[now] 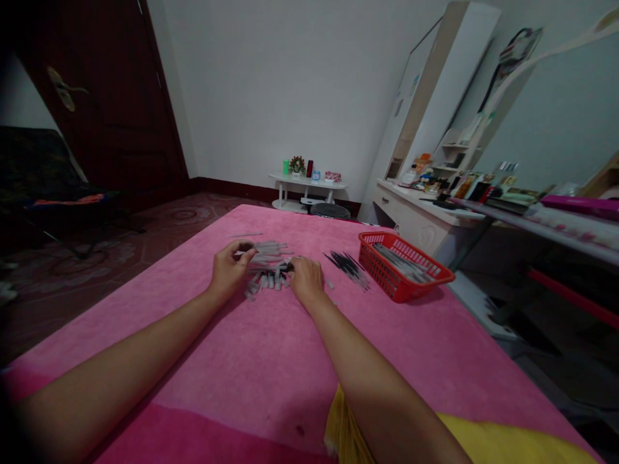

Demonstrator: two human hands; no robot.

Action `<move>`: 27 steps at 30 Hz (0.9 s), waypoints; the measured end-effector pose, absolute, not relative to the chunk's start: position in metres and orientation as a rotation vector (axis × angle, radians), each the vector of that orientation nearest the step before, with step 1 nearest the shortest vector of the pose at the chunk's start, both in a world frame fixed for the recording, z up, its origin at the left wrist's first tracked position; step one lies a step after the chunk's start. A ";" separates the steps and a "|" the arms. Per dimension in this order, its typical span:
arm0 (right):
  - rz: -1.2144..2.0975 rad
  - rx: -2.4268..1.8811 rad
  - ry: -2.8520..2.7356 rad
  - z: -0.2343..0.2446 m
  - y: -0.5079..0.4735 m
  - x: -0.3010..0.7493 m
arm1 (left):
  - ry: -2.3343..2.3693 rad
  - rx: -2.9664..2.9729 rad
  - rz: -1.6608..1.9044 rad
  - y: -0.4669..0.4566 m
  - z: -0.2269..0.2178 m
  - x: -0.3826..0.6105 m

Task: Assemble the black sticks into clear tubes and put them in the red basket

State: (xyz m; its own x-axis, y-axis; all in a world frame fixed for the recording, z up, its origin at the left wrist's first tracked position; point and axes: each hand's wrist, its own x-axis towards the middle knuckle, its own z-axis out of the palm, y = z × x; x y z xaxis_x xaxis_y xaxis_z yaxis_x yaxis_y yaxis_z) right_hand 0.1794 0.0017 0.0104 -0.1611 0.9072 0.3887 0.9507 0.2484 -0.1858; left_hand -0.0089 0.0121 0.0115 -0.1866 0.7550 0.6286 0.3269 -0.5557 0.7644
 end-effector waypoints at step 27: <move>0.585 -1.085 -1.567 0.020 -0.026 0.175 | 1.047 2.576 1.404 -0.005 0.009 -0.003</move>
